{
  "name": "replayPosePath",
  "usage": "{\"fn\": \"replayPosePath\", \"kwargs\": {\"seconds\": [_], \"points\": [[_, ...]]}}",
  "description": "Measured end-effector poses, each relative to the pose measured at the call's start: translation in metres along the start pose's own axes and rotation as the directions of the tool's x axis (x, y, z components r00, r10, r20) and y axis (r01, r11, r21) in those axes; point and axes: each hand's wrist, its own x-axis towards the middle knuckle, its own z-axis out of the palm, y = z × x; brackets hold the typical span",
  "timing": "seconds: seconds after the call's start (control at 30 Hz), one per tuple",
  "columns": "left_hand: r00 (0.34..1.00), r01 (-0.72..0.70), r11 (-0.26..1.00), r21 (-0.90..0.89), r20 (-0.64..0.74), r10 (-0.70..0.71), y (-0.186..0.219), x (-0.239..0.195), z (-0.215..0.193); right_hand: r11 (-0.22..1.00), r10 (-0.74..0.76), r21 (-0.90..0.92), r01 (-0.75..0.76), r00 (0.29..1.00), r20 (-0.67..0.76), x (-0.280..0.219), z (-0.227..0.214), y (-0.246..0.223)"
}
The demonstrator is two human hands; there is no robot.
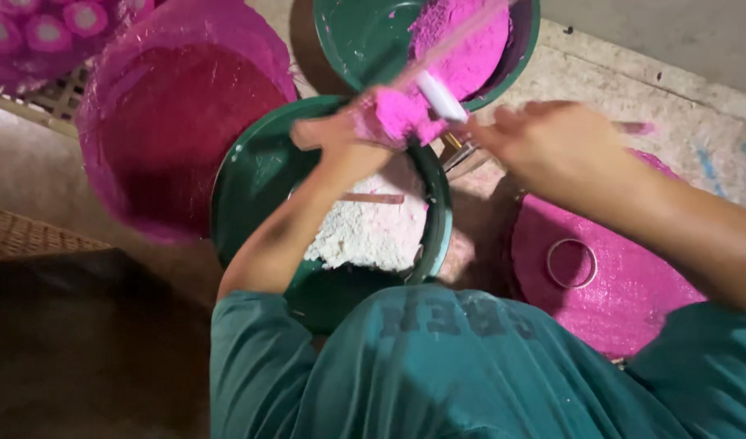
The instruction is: The person uses a circular cutter to cut pink glittery material into rings, then fills the centers with white powder using a small tool. The finished pieces are arranged on a pink glittery tray.
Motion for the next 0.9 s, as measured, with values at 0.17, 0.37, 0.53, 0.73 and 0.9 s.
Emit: {"fn": "replayPosePath", "kwargs": {"seconds": [0.17, 0.37, 0.53, 0.73, 0.9], "points": [[0.968, 0.016, 0.997, 0.079, -0.249, 0.004, -0.006, 0.011, -0.011, 0.843, 0.425, 0.398, -0.362, 0.902, -0.078, -0.016, -0.025, -0.008], [0.953, -0.018, 0.989, -0.146, -0.302, -0.027, -0.009, -0.004, 0.053, 0.64, 0.56, 0.737, -0.218, 0.789, -0.253, 0.015, 0.079, -0.08], [0.899, 0.414, 0.91, -0.034, -0.144, -0.414, -0.077, -0.008, 0.052, 0.411, 0.49, 0.894, -0.176, 0.87, -0.054, -0.038, 0.095, -0.06], [0.978, 0.118, 0.986, 0.119, -0.187, -0.094, -0.092, 0.008, 0.082, 0.532, 0.494, 0.847, 0.018, 0.805, -0.328, -0.008, 0.1, -0.068], [0.956, -0.063, 0.975, 0.213, -0.268, 0.12, -0.097, 0.026, 0.042, 0.185, 0.48, 0.954, -0.235, 0.869, 0.12, -0.02, 0.107, -0.081]]}}
